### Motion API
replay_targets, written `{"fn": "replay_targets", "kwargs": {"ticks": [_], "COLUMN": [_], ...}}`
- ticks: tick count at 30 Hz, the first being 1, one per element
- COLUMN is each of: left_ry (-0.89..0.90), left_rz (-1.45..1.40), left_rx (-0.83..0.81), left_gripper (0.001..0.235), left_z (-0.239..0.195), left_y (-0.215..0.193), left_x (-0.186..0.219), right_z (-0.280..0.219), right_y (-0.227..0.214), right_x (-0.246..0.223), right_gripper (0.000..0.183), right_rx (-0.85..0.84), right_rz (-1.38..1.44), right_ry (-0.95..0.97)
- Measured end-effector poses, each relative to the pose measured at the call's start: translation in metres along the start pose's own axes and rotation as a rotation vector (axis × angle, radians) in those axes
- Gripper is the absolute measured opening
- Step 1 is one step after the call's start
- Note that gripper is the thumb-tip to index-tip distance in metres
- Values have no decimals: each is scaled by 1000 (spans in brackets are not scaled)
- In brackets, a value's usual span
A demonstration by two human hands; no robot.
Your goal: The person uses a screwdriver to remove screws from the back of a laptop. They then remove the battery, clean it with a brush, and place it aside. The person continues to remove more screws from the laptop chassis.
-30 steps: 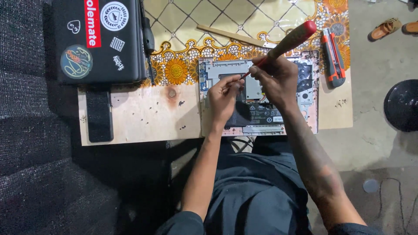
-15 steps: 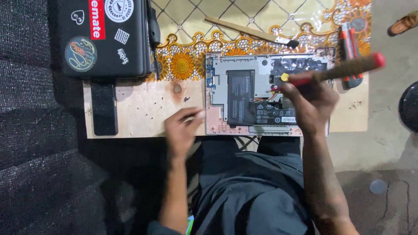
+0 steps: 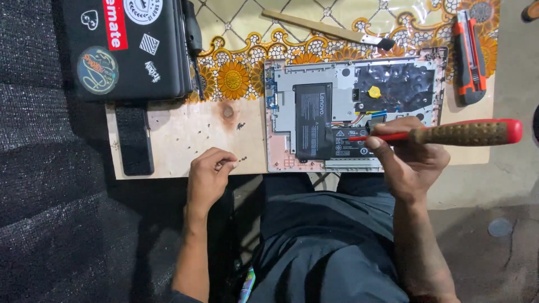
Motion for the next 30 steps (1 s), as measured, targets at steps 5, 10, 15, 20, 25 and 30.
{"fn": "replay_targets", "kwargs": {"ticks": [5, 10, 15, 20, 25, 30], "left_ry": [73, -19, -54, -96, -154, -108], "left_rz": [-13, -78, -15, 59, 73, 35], "left_rx": [66, 70, 46, 30, 38, 69], "left_gripper": [7, 12, 6, 6, 10, 13], "left_z": [2, -1, -4, -1, -2, -4], "left_y": [0, 2, 0, -2, -4, -6], "left_x": [-16, -23, -21, -7, -6, -5], "right_z": [1, 10, 2, -10, -12, -6], "right_y": [-6, -34, -50, -66, -88, -68], "right_x": [1, 5, 13, 30, 36, 24], "right_gripper": [14, 12, 7, 9, 8, 8], "right_rx": [11, 173, 121, 236, 319, 59], "right_rz": [17, -51, -25, -79, -67, -180], "right_ry": [-17, -84, -88, -129, -185, -159]}}
Point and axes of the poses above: each hand's wrist, its own z-axis towards the middle knuckle, its own y-axis out of the palm, x = y × z, the point moved 5 cm from there along z, towards the middle knuckle, and after that the axes turned 9 degrees about x, right-handed, at the moved point
